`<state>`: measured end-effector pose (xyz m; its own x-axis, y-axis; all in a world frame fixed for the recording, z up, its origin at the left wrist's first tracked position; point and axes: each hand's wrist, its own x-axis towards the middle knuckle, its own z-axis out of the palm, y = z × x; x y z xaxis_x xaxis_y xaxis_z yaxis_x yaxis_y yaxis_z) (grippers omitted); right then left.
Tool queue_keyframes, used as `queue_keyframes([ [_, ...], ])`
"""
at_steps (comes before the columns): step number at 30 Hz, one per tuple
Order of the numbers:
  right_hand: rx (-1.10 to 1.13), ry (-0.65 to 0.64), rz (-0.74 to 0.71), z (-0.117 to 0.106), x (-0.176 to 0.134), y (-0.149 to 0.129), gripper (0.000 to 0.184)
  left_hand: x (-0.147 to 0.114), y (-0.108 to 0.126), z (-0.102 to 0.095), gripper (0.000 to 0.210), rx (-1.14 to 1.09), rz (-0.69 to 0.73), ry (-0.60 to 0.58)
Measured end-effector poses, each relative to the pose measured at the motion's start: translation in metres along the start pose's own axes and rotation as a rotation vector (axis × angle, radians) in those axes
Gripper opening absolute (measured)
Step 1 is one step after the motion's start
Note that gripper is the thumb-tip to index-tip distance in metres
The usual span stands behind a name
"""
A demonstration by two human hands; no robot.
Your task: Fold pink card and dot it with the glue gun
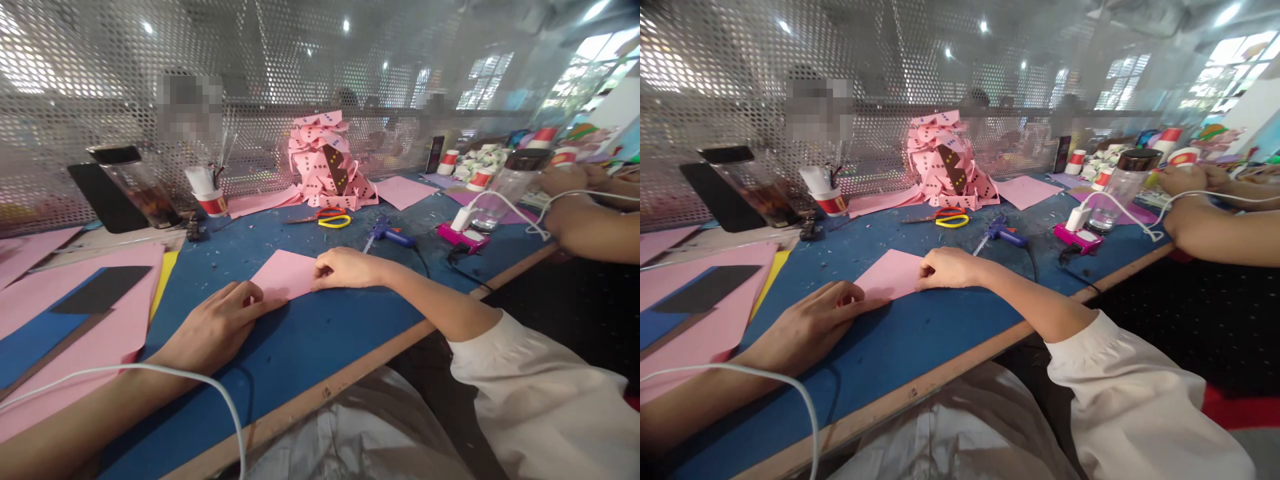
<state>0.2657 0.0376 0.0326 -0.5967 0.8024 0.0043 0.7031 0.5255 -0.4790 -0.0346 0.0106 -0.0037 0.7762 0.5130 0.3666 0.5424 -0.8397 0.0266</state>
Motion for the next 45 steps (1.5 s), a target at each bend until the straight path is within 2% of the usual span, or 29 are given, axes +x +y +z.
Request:
queue_keyframes([
  [18, -0.054, -0.018, 0.028, -0.009, -0.004, 0.003, 0.017, -0.001, -0.001, 0.000, 0.050, 0.011, 0.005, -0.018],
  [26, 0.060, -0.107, -0.047, -0.013, -0.005, 0.003, 0.022, -0.003, -0.001, 0.000, 0.050, 0.007, -0.009, -0.039],
  [32, 0.008, -0.082, -0.063, -0.011, -0.002, 0.005, 0.015, -0.001, 0.000, -0.001, 0.048, 0.006, 0.006, -0.021],
  [38, 0.027, -0.080, -0.053, -0.011, -0.001, 0.010, 0.014, -0.001, 0.000, -0.001, 0.049, 0.010, -0.011, -0.042],
  [45, 0.010, -0.080, -0.061, -0.012, -0.002, 0.010, 0.014, -0.001, -0.001, 0.001, 0.049, 0.008, -0.006, -0.011],
])
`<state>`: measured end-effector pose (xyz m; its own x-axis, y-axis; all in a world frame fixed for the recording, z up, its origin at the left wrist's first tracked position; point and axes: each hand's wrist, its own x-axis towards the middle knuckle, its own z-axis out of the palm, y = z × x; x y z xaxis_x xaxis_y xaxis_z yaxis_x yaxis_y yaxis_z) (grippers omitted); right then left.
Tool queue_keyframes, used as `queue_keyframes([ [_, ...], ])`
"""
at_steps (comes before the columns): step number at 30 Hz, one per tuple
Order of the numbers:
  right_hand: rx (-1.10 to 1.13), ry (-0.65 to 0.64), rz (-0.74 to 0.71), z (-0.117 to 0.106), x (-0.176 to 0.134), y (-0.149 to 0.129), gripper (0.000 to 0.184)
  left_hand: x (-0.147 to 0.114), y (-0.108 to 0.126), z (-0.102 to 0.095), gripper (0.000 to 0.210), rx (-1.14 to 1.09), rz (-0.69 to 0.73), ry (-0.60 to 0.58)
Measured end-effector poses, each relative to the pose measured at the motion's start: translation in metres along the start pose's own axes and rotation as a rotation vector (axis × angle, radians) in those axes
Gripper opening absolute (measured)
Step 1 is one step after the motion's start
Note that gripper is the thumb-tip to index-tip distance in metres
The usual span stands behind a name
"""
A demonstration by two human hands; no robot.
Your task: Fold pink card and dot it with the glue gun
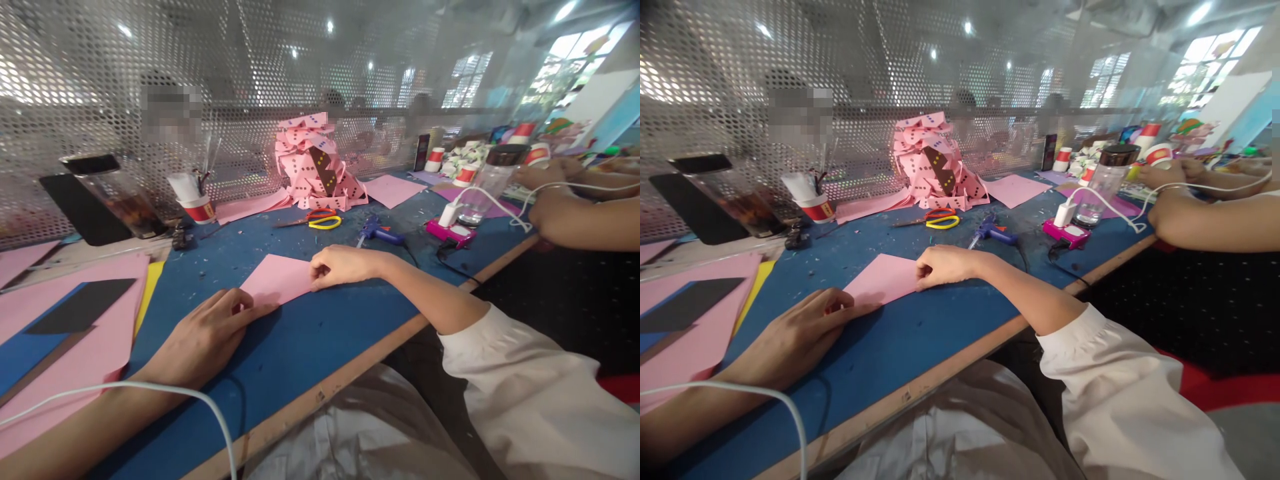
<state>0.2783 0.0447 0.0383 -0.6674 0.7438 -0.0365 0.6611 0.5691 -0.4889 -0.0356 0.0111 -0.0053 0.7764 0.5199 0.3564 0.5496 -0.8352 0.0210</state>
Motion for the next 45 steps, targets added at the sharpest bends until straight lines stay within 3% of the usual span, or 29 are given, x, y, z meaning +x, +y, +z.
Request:
queue_keyframes([
  [16, -0.035, 0.080, 0.024, 0.001, -0.017, 0.007, 0.014, 0.001, 0.000, 0.000, 0.049, -0.018, -0.005, 0.004],
  [23, 0.046, 0.132, 0.064, -0.001, -0.027, 0.013, 0.013, -0.001, -0.001, 0.002, 0.048, -0.027, -0.027, -0.012],
  [45, 0.028, 0.123, 0.069, -0.006, -0.033, 0.016, 0.012, -0.001, 0.000, -0.003, 0.045, -0.004, -0.034, -0.063],
])
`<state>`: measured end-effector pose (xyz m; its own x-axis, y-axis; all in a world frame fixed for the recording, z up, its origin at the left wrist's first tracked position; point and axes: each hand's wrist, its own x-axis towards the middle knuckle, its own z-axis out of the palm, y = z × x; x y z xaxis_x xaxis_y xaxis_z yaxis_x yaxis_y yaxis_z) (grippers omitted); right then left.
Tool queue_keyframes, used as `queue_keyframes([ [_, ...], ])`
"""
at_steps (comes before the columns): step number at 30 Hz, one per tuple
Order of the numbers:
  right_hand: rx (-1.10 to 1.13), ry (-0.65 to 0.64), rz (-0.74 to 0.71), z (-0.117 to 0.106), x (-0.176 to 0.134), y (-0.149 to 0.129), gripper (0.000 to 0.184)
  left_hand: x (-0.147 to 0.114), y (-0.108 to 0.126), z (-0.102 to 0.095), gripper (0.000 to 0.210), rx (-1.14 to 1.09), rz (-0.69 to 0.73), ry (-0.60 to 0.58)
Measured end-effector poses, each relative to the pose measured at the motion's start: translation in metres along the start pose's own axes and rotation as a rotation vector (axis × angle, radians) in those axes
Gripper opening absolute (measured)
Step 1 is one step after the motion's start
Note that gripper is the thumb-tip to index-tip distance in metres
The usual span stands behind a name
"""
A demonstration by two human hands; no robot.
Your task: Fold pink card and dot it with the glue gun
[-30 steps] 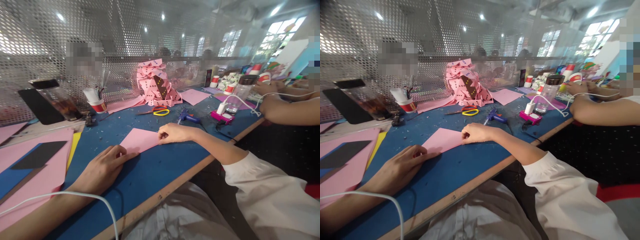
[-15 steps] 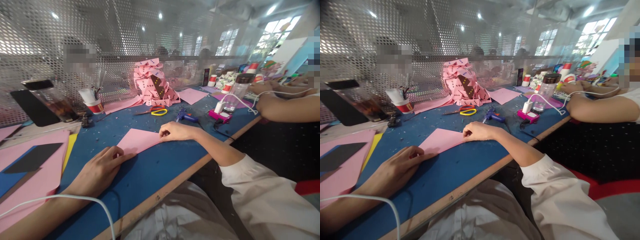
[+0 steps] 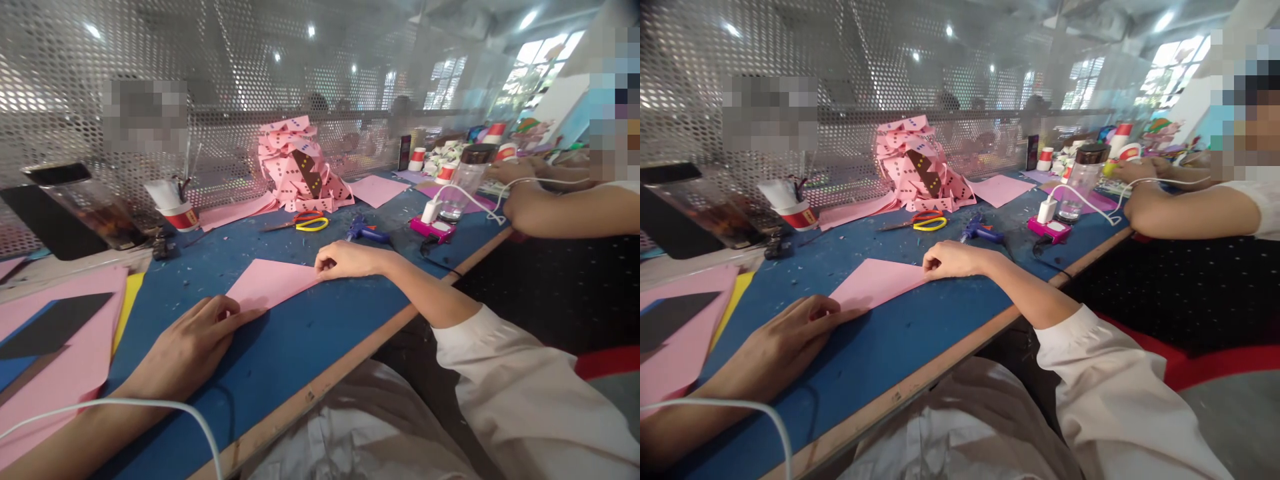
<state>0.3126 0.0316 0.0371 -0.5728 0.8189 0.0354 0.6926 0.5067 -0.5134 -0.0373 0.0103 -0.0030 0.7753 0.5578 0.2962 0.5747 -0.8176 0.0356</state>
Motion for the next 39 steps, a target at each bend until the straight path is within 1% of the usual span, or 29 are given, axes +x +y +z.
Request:
queue_keyframes([
  [4, -0.007, -0.002, 0.004, -0.001, -0.001, 0.003, 0.014, 0.000, -0.001, 0.001, 0.044, -0.022, -0.008, 0.017],
  [11, -0.002, 0.002, 0.014, -0.003, -0.002, 0.004, 0.012, 0.000, 0.000, 0.000, 0.044, -0.014, -0.018, 0.013],
  [20, -0.021, -0.008, 0.052, -0.008, -0.005, 0.003, 0.013, 0.000, -0.001, 0.001, 0.045, -0.019, -0.024, 0.014],
  [27, -0.034, -0.008, 0.063, -0.009, -0.006, 0.003, 0.010, 0.000, 0.000, 0.000, 0.044, -0.045, -0.027, 0.019],
  [33, -0.059, -0.007, 0.059, -0.011, -0.008, 0.003, 0.009, 0.001, -0.001, -0.002, 0.043, -0.051, -0.009, 0.014],
  [39, -0.072, 0.016, 0.013, -0.008, -0.007, 0.002, 0.009, -0.003, -0.006, 0.002, 0.041, -0.093, -0.002, 0.050],
])
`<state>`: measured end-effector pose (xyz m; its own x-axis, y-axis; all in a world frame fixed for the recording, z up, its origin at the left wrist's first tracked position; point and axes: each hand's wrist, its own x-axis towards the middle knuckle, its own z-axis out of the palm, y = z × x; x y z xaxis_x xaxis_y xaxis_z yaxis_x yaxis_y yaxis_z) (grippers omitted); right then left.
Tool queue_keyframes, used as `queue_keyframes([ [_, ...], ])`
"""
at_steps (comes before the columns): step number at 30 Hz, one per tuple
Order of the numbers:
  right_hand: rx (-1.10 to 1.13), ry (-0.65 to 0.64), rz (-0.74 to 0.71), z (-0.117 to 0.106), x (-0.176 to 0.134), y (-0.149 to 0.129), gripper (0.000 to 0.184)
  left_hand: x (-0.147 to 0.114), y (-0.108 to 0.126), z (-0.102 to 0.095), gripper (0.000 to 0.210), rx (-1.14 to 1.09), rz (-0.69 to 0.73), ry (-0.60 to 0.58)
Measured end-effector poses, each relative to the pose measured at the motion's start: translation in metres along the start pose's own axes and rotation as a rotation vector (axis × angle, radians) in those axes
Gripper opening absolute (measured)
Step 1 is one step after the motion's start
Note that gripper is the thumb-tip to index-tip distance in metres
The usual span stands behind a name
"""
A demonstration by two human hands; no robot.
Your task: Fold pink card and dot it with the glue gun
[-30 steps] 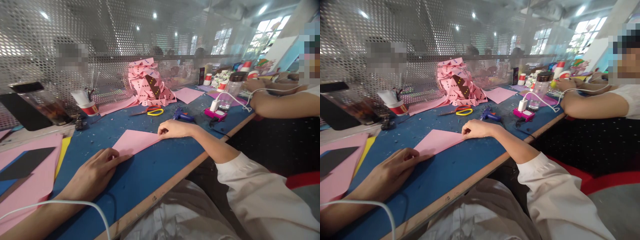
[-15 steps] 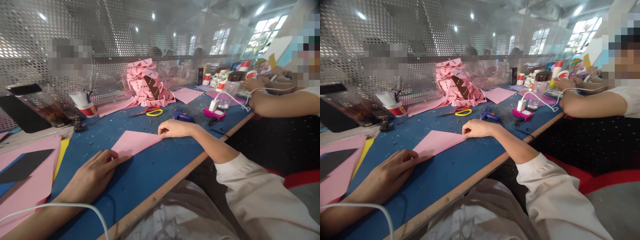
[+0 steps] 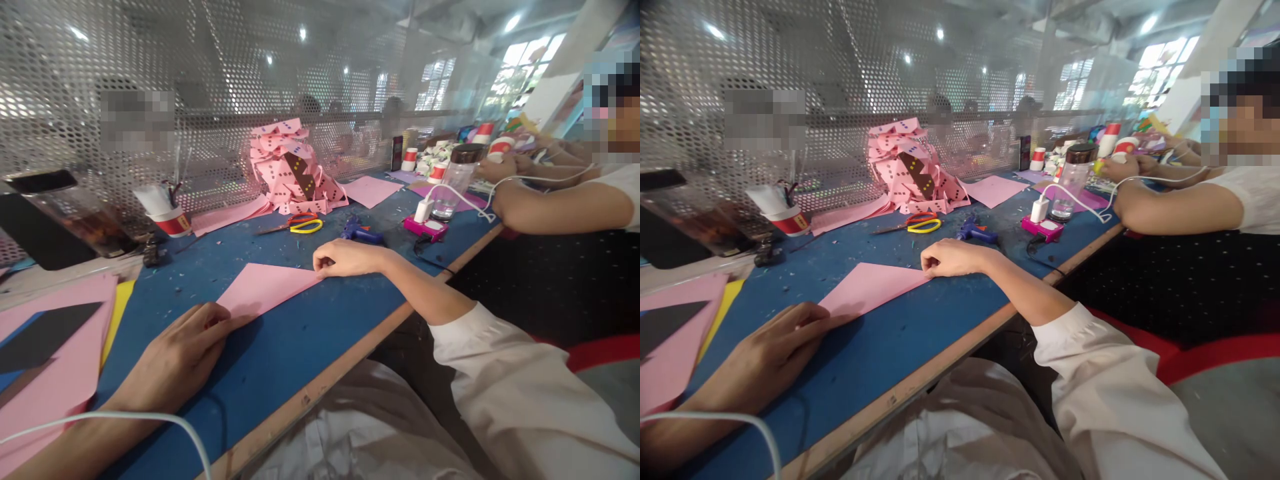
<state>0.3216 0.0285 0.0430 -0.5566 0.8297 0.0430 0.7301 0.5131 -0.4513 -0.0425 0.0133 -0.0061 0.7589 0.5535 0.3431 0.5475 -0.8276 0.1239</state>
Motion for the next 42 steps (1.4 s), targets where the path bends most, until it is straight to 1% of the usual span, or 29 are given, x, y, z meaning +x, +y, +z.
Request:
queue_keyframes([
  [4, 0.027, -0.006, -0.027, 0.003, 0.002, -0.001, 0.009, -0.006, -0.001, -0.001, 0.040, 0.014, -0.009, 0.006],
  [8, 0.030, -0.012, -0.024, 0.004, 0.003, -0.005, 0.007, -0.014, 0.002, -0.003, 0.041, 0.003, -0.024, -0.005],
  [11, 0.027, -0.005, -0.019, 0.004, 0.003, -0.005, 0.005, -0.017, 0.002, -0.004, 0.040, -0.022, -0.031, 0.021],
  [13, 0.025, -0.002, -0.020, 0.004, 0.003, -0.004, 0.005, -0.017, 0.000, -0.003, 0.040, -0.034, -0.007, 0.032],
  [17, 0.023, -0.014, -0.009, 0.002, 0.001, -0.002, 0.005, -0.016, -0.004, -0.002, 0.044, -0.047, 0.032, 0.012],
  [21, 0.017, -0.016, 0.008, 0.000, -0.003, -0.003, 0.008, -0.016, -0.006, -0.003, 0.042, -0.065, 0.017, 0.030],
  [24, 0.017, -0.016, 0.001, 0.000, -0.003, -0.002, 0.008, -0.016, -0.006, -0.003, 0.042, -0.074, 0.002, 0.020],
  [27, 0.026, -0.025, -0.009, 0.001, -0.002, 0.002, 0.009, -0.016, -0.005, -0.003, 0.041, -0.070, 0.004, 0.013],
  [31, -0.001, -0.029, -0.027, 0.001, -0.003, 0.008, 0.010, -0.014, -0.001, -0.005, 0.040, -0.078, -0.009, 0.036],
  [36, -0.025, -0.029, -0.039, -0.003, -0.005, 0.011, 0.011, -0.014, -0.004, -0.005, 0.042, -0.051, 0.020, 0.011],
  [38, -0.021, 0.004, -0.075, -0.004, -0.005, 0.010, 0.013, -0.015, -0.007, -0.004, 0.044, -0.042, 0.028, 0.001],
  [42, 0.048, 0.186, -0.169, -0.005, -0.003, 0.001, 0.012, -0.016, -0.008, -0.002, 0.045, -0.049, 0.028, -0.012],
])
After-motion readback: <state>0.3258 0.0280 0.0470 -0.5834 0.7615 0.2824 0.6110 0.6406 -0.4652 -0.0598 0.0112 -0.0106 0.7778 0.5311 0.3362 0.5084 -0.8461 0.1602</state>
